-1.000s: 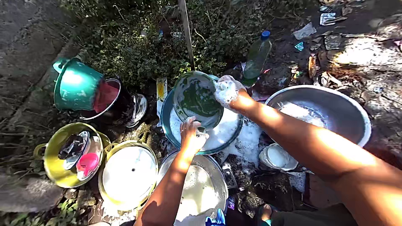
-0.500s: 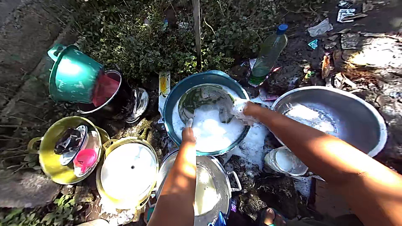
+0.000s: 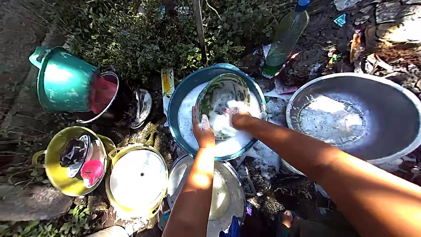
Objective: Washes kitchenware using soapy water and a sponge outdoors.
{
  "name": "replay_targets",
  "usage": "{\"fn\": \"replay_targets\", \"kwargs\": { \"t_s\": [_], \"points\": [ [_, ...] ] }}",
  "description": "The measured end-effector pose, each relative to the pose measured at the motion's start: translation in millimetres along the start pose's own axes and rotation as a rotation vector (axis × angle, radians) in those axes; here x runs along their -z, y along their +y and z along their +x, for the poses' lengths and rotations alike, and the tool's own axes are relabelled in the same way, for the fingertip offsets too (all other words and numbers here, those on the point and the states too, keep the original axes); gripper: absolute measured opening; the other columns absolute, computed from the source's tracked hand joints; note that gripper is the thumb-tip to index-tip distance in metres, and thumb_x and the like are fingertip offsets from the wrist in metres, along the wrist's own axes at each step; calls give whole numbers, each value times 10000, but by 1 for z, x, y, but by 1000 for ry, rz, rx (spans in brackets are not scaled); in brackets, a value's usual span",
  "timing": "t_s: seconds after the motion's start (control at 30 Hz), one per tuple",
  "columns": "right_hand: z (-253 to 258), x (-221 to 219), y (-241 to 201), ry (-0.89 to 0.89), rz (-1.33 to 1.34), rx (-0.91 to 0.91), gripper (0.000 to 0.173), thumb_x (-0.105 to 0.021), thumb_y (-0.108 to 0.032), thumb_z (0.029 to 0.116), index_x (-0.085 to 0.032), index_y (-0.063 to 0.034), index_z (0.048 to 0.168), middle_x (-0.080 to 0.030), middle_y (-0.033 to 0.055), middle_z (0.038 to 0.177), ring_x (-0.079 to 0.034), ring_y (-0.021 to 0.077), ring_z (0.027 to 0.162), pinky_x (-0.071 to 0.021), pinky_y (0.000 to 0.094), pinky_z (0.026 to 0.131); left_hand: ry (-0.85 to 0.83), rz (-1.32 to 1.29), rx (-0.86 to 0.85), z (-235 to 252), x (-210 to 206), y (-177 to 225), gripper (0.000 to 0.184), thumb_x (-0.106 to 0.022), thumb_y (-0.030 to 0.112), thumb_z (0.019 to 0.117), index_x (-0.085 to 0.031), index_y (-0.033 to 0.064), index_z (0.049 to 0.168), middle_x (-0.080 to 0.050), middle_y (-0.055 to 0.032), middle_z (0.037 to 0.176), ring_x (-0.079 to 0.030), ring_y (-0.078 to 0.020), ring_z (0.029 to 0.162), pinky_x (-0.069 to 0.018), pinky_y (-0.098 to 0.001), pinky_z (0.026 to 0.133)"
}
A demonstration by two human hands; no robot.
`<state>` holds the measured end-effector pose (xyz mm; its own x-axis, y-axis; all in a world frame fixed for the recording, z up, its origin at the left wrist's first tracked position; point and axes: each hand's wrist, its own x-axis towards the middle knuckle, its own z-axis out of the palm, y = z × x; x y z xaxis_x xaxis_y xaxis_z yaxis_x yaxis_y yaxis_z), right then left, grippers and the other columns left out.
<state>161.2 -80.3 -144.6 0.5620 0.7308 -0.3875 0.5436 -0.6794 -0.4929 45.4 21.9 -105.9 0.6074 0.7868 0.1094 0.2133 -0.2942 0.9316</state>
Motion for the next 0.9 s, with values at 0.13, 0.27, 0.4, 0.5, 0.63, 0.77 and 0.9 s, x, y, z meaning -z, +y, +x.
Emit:
{"fn": "replay_targets", "kwargs": {
  "t_s": [0.13,0.27,0.4,0.5,0.63,0.77,0.9],
  "points": [
    [-10,-24,-39,-185,248,11,390,-501,-136,1056,-565,123,1341,-565,329,1387,-513,479,1338,-379,628,1118,117,-119,154,-6,-17,-11,477,-420,225,1103,-395,181,1578,-452,-14,1586,-438,-129,1439,-370,-372,1187],
    [-36,-16,-74,65,714,156,344,-530,-190,1057,-606,36,1306,-644,247,1241,-612,346,1179,-485,517,1025,134,-171,308,-3,-10,1,467,-429,294,1106,-419,162,1553,-572,-117,1441,-567,-194,1290,-470,-418,1075],
    [-49,6,-35,63,256,401,331,-502,-210,1067,-634,-18,1301,-665,235,1242,-642,403,1171,-500,594,991,132,-226,368,26,12,30,495,-446,285,1098,-375,168,1573,-502,-121,1511,-519,-237,1353,-454,-491,1094],
    [-30,28,24,139,-45,320,311,-597,-243,1021,-682,-68,1264,-649,233,1282,-592,444,1234,-460,657,1008,89,-207,235,34,27,37,474,-457,235,1088,-424,130,1549,-512,-93,1516,-527,-192,1355,-458,-441,1112],
    [-28,13,10,264,-24,236,355,-512,-312,1052,-707,-48,1187,-687,223,1184,-633,424,1160,-488,644,961,125,-197,206,29,13,50,468,-442,245,1096,-421,176,1558,-473,-66,1552,-480,-183,1397,-422,-446,1137],
    [-53,-18,-65,319,456,274,348,-500,-188,1052,-648,-21,1319,-669,191,1284,-615,325,1241,-485,507,1056,116,-119,260,10,-7,49,479,-472,291,1088,-432,205,1558,-495,-61,1538,-493,-181,1381,-428,-436,1121],
    [-59,-17,-45,297,449,655,414,-580,-247,1016,-621,-21,1361,-634,185,1357,-585,303,1296,-461,452,1111,81,-136,355,15,15,53,512,-478,311,1090,-370,227,1584,-490,-84,1529,-523,-217,1343,-475,-479,1063]
  ]
}}
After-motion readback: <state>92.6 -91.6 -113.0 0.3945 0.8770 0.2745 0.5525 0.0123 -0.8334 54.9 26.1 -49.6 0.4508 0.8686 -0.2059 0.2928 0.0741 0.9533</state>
